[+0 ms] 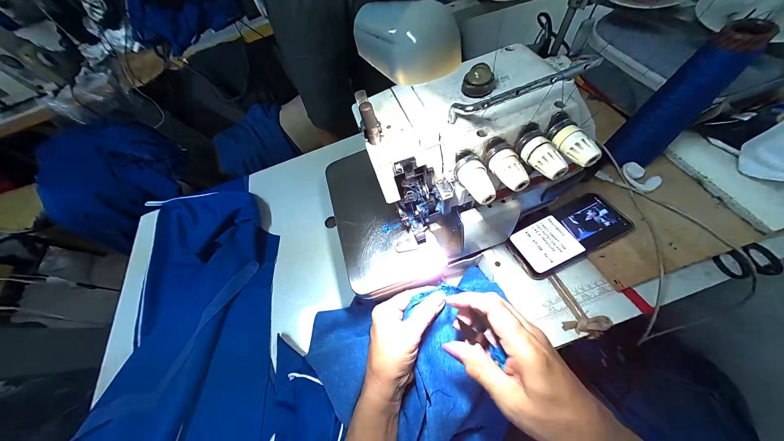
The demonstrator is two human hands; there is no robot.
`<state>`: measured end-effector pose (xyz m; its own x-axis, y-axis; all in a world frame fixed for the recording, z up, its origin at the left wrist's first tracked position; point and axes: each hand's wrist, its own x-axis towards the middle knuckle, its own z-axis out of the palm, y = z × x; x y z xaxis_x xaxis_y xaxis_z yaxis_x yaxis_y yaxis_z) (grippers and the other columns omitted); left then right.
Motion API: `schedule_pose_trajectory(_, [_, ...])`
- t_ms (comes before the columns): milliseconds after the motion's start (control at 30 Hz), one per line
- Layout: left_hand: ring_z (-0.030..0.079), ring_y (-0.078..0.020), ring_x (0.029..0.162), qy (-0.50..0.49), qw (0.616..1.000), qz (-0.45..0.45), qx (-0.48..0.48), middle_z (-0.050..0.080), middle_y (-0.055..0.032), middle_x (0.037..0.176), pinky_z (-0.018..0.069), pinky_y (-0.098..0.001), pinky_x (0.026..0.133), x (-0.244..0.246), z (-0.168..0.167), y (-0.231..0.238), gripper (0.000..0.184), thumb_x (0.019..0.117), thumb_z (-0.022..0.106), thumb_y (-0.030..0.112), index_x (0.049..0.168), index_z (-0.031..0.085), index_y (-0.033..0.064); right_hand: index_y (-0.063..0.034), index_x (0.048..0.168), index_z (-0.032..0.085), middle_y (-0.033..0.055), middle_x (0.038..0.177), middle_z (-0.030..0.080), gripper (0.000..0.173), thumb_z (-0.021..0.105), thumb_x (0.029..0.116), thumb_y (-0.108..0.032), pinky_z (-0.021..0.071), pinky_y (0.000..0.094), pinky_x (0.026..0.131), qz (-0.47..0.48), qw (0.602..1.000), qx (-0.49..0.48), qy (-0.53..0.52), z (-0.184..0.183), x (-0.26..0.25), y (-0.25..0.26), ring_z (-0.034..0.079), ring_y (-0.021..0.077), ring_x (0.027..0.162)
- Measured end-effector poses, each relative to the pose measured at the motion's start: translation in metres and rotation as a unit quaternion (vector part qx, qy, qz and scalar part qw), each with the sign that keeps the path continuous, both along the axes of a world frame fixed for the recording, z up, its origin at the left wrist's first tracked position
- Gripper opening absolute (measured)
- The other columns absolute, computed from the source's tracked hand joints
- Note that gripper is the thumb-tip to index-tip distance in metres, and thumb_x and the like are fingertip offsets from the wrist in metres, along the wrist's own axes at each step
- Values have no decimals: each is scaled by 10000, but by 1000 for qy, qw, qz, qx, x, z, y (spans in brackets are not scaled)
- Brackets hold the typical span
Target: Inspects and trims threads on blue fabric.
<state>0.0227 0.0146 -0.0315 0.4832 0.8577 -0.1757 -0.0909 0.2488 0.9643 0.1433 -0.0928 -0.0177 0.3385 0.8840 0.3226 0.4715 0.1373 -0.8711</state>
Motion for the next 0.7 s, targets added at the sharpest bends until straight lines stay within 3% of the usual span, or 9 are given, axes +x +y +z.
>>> schedule_pose_trajectory(100, [714,-90,741,9,1000,-12,16,749,-70,806,603,-241,717,-1,-3,0,82,887,713,16,927,784,18,-84,1251,689,-15,980,671,376,654,973,-334,535,155,708,-36,998,-42,0,-10,5,10,612,-11,789])
schedule_pose_trajectory(200, [724,-96,765,26,998,-36,39,756,-72,824,611,-249,732,-2,-6,0,82,880,728,35,931,792,24,-88,1130,714,-57,916,684,301,716,900,-282,517,126,672,-92,995,-29,7,-14,16,18,607,-40,765])
schedule_pose_trajectory(267, [722,-93,781,28,997,-52,44,756,-63,836,608,-249,739,-3,-8,-1,98,864,723,28,933,792,34,-133,996,726,-98,788,636,192,742,869,-276,459,115,592,-76,996,-41,30,-17,21,21,551,-56,672])
schedule_pose_trajectory(333, [719,-87,771,19,997,-64,44,754,-55,827,608,-247,738,-3,-10,0,74,858,741,39,914,790,40,-164,863,696,-111,678,578,78,701,905,-229,417,127,518,-44,994,-67,75,-16,26,23,514,-47,579])
schedule_pose_trajectory(400, [716,-88,748,15,997,-65,32,752,-57,810,607,-247,722,-4,-9,1,51,867,752,55,898,790,41,-152,816,651,-90,641,545,144,665,955,-187,393,138,469,-34,991,-71,110,-14,35,24,485,-22,527])
schedule_pose_trajectory(500, [713,-100,726,8,999,-41,-7,747,-78,803,608,-254,697,-2,-7,2,58,883,736,42,913,783,28,-102,891,632,-38,706,575,153,665,986,-218,432,171,525,-156,985,-70,20,-13,46,26,523,5,584])
schedule_pose_trajectory(567, [708,-104,719,14,999,-26,-20,742,-82,794,605,-254,697,0,-6,2,48,884,741,39,909,780,26,-34,1126,574,50,855,612,345,700,953,-305,499,266,626,-217,972,-66,-56,-8,47,22,585,93,709])
schedule_pose_trajectory(633, [715,-112,731,26,999,-23,-28,745,-90,800,608,-261,709,2,-6,3,55,884,741,38,915,783,20,-29,1263,501,55,969,613,453,674,955,-313,527,275,699,-199,977,-47,-51,2,36,13,603,93,806])
schedule_pose_trajectory(700, [721,-108,746,28,999,-24,-27,751,-87,809,612,-260,725,3,-6,5,64,887,732,31,917,786,13,-94,1227,496,-23,961,623,329,629,972,-255,545,205,695,-123,992,-36,-2,7,18,5,616,15,804])
